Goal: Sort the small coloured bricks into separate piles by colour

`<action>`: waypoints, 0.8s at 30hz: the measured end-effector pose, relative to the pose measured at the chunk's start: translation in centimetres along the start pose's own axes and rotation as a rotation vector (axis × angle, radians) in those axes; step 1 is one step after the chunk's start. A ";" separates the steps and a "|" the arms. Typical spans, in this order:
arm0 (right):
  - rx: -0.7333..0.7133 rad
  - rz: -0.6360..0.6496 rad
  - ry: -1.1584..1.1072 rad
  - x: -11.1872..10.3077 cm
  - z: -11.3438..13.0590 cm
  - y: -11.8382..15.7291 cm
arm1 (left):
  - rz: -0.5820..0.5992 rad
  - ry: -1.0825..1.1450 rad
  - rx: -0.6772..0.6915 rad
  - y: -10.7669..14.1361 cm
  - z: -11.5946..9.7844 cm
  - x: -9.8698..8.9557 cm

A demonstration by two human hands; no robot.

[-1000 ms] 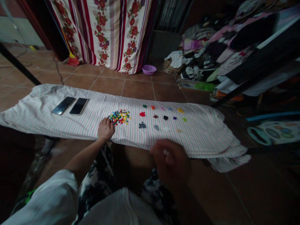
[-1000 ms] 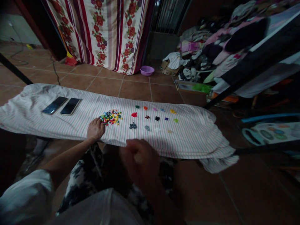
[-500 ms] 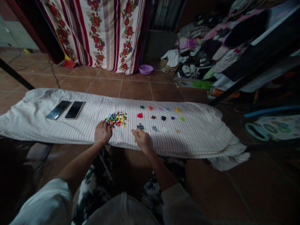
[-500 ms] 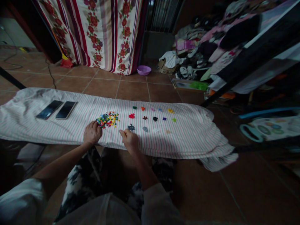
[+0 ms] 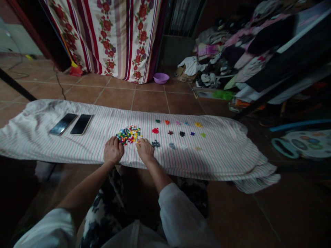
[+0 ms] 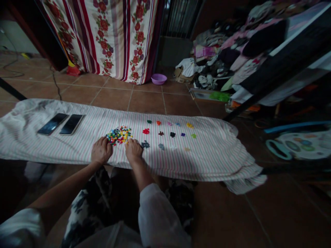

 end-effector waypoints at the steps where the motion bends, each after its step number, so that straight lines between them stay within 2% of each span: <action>1: 0.001 -0.006 0.010 0.0 0.1 0.0 | 0.004 0.000 -0.001 0.0 0.0 0.0; 7: -0.007 -0.024 -0.022 -0.5 0.1 0.5 | -0.008 0.027 -0.004 0.0 0.1 0.1; 11: -0.042 -0.051 -0.106 -1.3 -0.8 0.9 | -0.013 0.045 0.002 0.0 0.2 0.1; 18: -0.116 -0.232 -0.197 -3.7 -4.8 2.1 | 0.004 0.044 -0.008 0.0 0.2 0.0; 24: -0.102 -0.375 -0.272 -5.8 -8.6 2.8 | 0.023 0.049 0.001 0.0 0.1 -0.4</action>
Point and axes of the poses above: each hand's wrist, its own y-axis away from the middle knuckle, its own x-axis out of the palm, z = x × y, the point moved 2 cm from there along -y, towards the middle knuckle, and after that the axes turned 12 degrees about z, right-handed, at the moved point
